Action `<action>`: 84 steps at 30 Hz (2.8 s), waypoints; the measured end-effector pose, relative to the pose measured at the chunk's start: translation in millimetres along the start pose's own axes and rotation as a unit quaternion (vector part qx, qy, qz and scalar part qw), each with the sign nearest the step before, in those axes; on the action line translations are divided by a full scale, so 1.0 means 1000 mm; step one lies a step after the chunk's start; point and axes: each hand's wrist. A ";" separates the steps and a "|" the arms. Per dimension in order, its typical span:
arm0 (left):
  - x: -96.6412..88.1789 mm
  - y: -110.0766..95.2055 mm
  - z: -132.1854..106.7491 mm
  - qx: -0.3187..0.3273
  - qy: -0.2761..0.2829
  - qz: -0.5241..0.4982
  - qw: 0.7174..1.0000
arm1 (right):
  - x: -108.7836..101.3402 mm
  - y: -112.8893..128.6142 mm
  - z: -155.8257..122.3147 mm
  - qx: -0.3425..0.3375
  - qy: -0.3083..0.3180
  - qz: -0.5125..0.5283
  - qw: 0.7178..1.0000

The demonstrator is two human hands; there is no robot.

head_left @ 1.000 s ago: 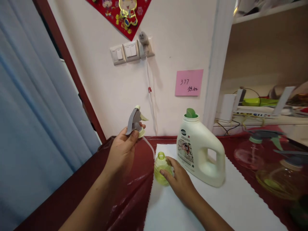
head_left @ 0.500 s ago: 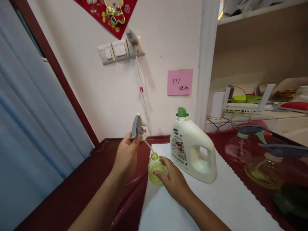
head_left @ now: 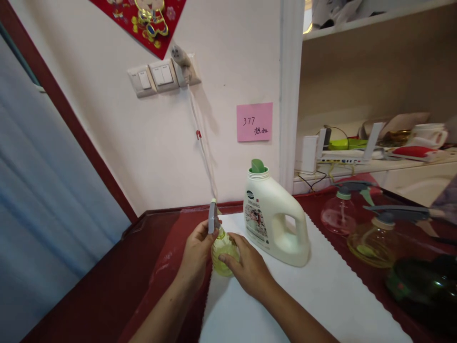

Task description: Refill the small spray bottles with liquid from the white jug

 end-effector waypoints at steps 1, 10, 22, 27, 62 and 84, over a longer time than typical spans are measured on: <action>0.000 0.000 0.000 0.001 0.001 0.002 1.000 | 0.000 0.000 0.000 0.001 0.000 0.000 1.000; 0.003 -0.003 0.001 0.028 0.014 0.037 0.999 | 0.000 0.000 0.000 0.006 0.001 0.000 1.000; 0.004 0.003 0.000 0.055 0.027 0.063 0.996 | 0.003 -0.010 0.002 -0.012 -0.009 0.016 1.000; 0.011 0.017 -0.004 0.081 -0.007 0.064 0.995 | 0.008 -0.030 -0.001 -0.030 0.002 0.031 0.999; 0.023 0.030 -0.016 0.074 -0.092 0.019 0.993 | -0.066 0.080 0.073 -0.179 0.182 -0.475 0.842; 0.014 0.021 -0.009 0.063 -0.028 0.154 0.986 | -0.073 0.081 0.068 -0.192 0.185 -0.429 0.863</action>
Point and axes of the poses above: each hand's wrist, its own z-axis towards the middle knuckle, its own x-axis out of the palm, y = z × x, and after that the axes turned 1 degree about -y, right-handed
